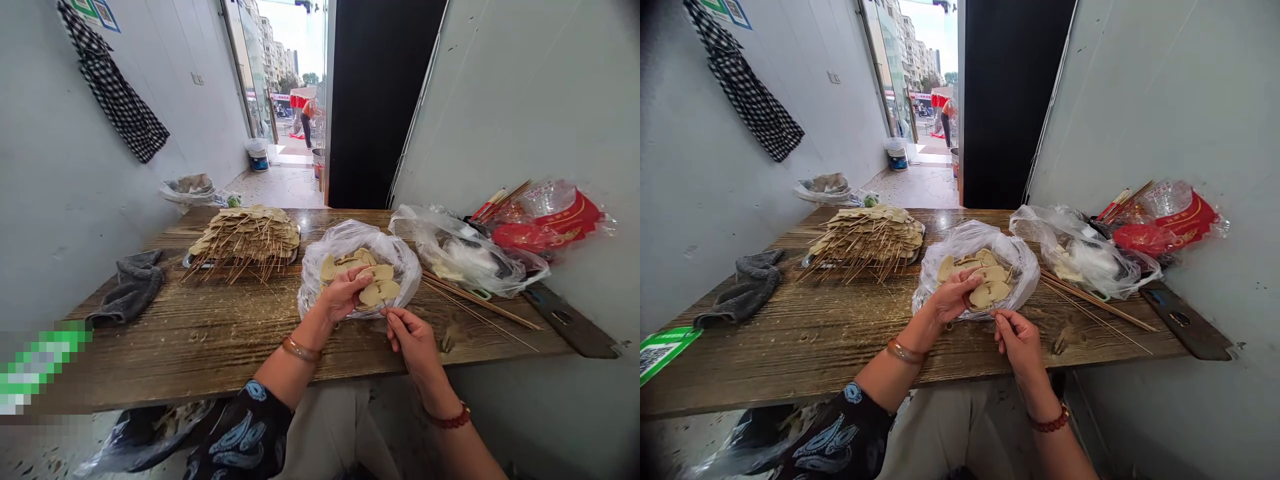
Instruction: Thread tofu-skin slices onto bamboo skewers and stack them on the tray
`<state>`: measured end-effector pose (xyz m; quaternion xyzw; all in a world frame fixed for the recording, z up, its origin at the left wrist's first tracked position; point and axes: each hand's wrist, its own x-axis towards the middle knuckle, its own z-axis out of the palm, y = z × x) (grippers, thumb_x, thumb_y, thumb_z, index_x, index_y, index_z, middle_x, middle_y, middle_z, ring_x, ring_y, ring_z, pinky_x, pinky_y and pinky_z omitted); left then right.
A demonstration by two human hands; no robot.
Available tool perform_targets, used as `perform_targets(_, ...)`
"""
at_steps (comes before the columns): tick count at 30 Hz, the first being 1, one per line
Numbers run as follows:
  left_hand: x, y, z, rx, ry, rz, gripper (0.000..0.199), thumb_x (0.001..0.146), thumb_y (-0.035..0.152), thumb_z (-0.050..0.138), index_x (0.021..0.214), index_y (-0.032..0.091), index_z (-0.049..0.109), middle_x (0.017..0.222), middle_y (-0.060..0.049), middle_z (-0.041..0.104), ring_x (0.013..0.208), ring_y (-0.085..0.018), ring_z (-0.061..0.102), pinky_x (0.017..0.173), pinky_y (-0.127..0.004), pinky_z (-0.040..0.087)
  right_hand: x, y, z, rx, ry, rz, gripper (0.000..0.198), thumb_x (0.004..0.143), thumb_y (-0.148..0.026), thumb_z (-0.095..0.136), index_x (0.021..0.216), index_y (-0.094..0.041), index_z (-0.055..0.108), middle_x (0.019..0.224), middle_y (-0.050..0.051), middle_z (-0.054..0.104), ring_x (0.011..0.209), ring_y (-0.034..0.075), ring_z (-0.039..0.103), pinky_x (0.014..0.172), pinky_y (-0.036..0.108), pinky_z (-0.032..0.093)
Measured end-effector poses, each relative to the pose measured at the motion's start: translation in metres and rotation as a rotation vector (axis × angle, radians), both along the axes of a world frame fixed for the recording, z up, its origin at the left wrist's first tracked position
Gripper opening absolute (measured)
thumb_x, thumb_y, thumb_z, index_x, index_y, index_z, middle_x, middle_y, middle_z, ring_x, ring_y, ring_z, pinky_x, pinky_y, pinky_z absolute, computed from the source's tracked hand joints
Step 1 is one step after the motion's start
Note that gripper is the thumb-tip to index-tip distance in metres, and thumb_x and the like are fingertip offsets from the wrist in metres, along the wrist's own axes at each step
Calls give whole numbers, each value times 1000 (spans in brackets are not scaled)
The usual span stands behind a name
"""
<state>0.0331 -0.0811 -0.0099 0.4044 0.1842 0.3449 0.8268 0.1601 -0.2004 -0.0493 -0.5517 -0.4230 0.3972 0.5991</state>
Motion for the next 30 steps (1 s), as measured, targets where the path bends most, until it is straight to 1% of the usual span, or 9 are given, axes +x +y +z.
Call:
perform_targets(3,2,-1,-1,-13,-28,13,50,57,28,85,101,14,67,87,-6,70,73,-13,65,69,-23,51,-3,3,-2,7,-15,-17,37,82,-47,61,95,-14,71,53,-4,52,38,7,43,38,20,33)
perform_targets(6,3,-1,-2,-24,-10,60,45,54,27,85,92,11,68,78,-4,69,66,-12,64,63,-22,51,-5,5,-6,4,-50,-39,36,82,-47,60,94,-14,71,53,-4,53,38,7,44,38,20,34)
perform_targets(10,2,0,0,-48,-14,157,44,50,25,87,87,12,67,71,-1,67,62,-11,63,61,-22,52,-5,3,-9,1,-165,-57,36,83,-45,59,95,-14,72,55,-3,56,40,8,48,41,20,38)
perform_targets(12,1,1,2,-48,-21,179,43,51,26,86,87,13,67,70,0,67,62,-11,63,61,-23,52,-4,1,-9,-5,-220,-61,36,83,-44,58,96,-14,72,55,-2,56,40,8,49,41,20,38)
perform_targets(17,2,0,4,12,21,134,41,55,30,85,88,12,66,74,-2,69,63,-11,63,63,-23,52,-3,-8,-4,-8,-278,-75,39,85,-45,54,101,-14,72,52,-4,53,37,8,44,38,19,36)
perform_targets(21,7,-3,0,42,67,134,44,54,30,86,90,13,66,76,-1,69,64,-10,63,64,-22,52,-4,-14,1,33,-308,-116,39,86,-43,52,98,-13,73,51,-4,51,38,8,42,39,19,34)
perform_targets(23,10,-6,0,52,89,145,44,54,30,86,89,13,66,75,0,69,63,-9,62,63,-21,51,-3,-17,2,39,-319,-124,38,87,-43,50,97,-13,73,51,-4,50,39,8,42,39,20,34)
perform_targets(26,13,-12,5,81,117,158,41,55,30,86,85,13,65,73,0,69,59,-8,61,56,-18,48,0,-21,3,28,-320,-117,37,89,-42,49,97,-14,72,52,-3,51,41,9,42,40,20,33)
perform_targets(30,15,-26,13,113,162,181,40,54,29,86,84,13,65,72,0,69,57,-8,61,54,-18,47,3,-26,5,59,-330,-126,36,89,-41,48,96,-15,72,52,-2,53,44,11,45,44,21,35)
